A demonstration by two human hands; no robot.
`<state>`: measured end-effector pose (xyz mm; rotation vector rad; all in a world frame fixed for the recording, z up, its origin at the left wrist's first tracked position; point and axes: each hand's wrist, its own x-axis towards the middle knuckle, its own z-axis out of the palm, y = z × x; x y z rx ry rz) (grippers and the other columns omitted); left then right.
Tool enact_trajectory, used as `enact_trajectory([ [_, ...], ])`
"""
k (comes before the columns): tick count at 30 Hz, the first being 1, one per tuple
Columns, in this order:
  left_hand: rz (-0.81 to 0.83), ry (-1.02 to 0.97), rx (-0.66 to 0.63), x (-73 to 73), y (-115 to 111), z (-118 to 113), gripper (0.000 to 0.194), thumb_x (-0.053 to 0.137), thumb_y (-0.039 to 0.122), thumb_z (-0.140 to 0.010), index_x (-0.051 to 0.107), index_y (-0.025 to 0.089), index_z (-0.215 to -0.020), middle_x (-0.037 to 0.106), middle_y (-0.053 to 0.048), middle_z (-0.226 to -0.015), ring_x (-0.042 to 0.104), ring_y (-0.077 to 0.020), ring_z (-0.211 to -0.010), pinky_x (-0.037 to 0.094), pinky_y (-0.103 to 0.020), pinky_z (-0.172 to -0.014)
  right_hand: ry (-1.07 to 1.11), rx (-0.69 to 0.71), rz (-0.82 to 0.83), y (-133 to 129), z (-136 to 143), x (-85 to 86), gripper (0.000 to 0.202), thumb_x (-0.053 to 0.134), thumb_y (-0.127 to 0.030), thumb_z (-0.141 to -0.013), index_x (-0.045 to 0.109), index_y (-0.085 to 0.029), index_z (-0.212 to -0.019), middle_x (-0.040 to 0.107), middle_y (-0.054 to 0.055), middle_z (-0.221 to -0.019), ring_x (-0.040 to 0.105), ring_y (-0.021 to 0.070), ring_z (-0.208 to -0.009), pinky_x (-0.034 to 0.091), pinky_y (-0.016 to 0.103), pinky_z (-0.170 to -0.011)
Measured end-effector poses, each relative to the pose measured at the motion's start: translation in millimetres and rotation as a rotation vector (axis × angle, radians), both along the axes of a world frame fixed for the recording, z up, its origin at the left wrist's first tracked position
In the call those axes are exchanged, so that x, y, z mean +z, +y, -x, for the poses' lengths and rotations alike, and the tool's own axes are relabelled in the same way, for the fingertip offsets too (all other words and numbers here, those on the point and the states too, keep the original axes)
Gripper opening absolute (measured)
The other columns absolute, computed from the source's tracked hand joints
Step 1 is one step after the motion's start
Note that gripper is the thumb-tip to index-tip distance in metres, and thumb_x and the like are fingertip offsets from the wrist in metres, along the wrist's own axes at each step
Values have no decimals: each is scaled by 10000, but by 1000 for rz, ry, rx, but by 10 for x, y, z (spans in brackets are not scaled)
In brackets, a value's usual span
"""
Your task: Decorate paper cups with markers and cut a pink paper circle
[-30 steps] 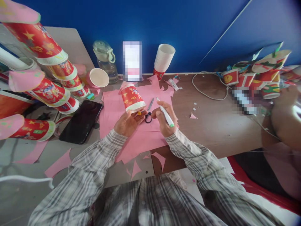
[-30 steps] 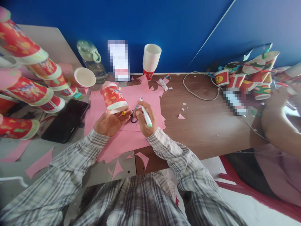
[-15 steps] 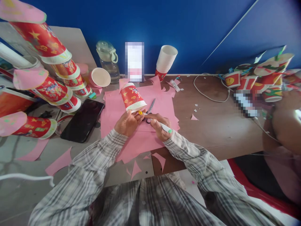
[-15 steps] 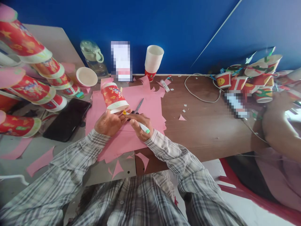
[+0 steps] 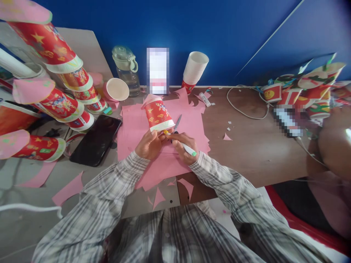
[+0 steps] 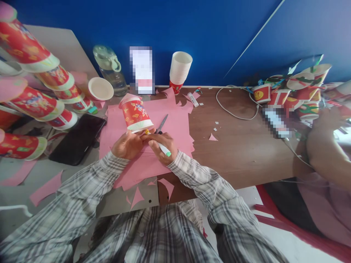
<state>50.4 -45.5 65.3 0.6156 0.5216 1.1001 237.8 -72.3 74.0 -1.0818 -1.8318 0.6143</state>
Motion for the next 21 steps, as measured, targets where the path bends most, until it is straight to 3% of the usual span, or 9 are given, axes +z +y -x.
enact_trajectory([
  [8,-52,57,2,38,-11,-18,637,1023,692,-728,826,200,-1082,868,-140,-1108,787,-419,-1314,525,-607,-1257,-13,5,-167,7,47,2,370,585,-434,-1126,904,-252,-1166,939,73,-996,831,214,-746,669,377,-834],
  [13,-81,65,44,53,-26,-35,613,1049,683,-705,835,233,-1061,880,-98,-1054,825,-394,-1244,538,-586,-1245,-124,-34,-74,4,30,-23,389,561,-494,-1100,883,-304,-1207,924,54,-964,813,245,-748,682,435,-866],
  [18,-156,94,25,114,-67,-82,733,1017,694,-749,826,243,-1294,893,-131,-1130,783,-426,-1365,522,-600,-1277,-163,-47,-75,33,10,-120,409,550,-511,-1103,823,-266,-1284,879,72,-908,784,257,-739,666,429,-837],
  [21,-161,110,7,95,-67,-65,726,1003,709,-758,835,227,-1275,889,-157,-1198,761,-448,-1405,525,-609,-1275,-223,-38,-97,49,9,-178,410,538,-504,-1100,807,-259,-1288,831,68,-856,763,268,-735,653,436,-811],
])
